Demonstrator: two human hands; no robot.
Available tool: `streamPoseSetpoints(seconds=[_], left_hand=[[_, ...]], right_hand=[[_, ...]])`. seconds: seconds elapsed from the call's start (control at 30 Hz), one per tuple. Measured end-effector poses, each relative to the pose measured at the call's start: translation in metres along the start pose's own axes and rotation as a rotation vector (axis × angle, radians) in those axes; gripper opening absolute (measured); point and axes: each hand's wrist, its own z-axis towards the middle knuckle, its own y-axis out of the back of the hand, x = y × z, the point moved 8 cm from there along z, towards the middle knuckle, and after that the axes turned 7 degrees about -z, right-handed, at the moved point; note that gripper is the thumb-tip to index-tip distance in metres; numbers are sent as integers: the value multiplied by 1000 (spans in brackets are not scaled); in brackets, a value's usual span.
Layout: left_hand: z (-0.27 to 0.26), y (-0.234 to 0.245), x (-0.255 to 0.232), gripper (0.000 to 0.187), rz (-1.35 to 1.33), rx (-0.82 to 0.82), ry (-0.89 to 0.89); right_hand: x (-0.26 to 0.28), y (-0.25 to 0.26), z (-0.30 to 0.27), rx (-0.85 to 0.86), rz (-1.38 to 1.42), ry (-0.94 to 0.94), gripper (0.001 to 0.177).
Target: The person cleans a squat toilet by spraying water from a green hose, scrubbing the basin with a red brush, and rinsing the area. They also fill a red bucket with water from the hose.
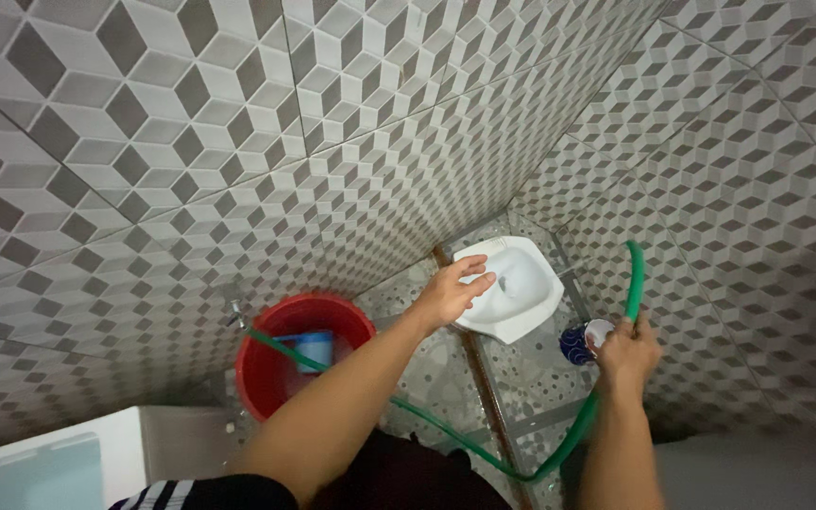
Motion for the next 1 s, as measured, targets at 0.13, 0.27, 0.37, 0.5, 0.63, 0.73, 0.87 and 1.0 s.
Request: streamPoseSetpoints(seconds=[0.13,0.27,0.37,0.5,0.63,0.73,0.87,1.0], left_hand=[[2,0,0,68,47,-10,-2],[2,1,0,69,45,4,-7],[1,1,-2,69,10,7,-10],[0,4,-3,69,41,-11,22],[2,5,-5,69,42,-21,19],[2,6,-2,68,21,-25,14],[7,4,2,66,36,-35,11],[11,-3,4,67,22,-5,-21]], right_hand=[[-5,-5,0,22,106,-78,32],[-15,-18,6,53,266,-129,40],[-11,-20,17,18,256,7,34],[-16,-27,25,53,210,12,34],[-8,-23,29,29,78,84,27],[-1,-24,29,63,-25,123,24],[4,-20,24,76,183,61,23],[10,-17,21,113,26,17,26]])
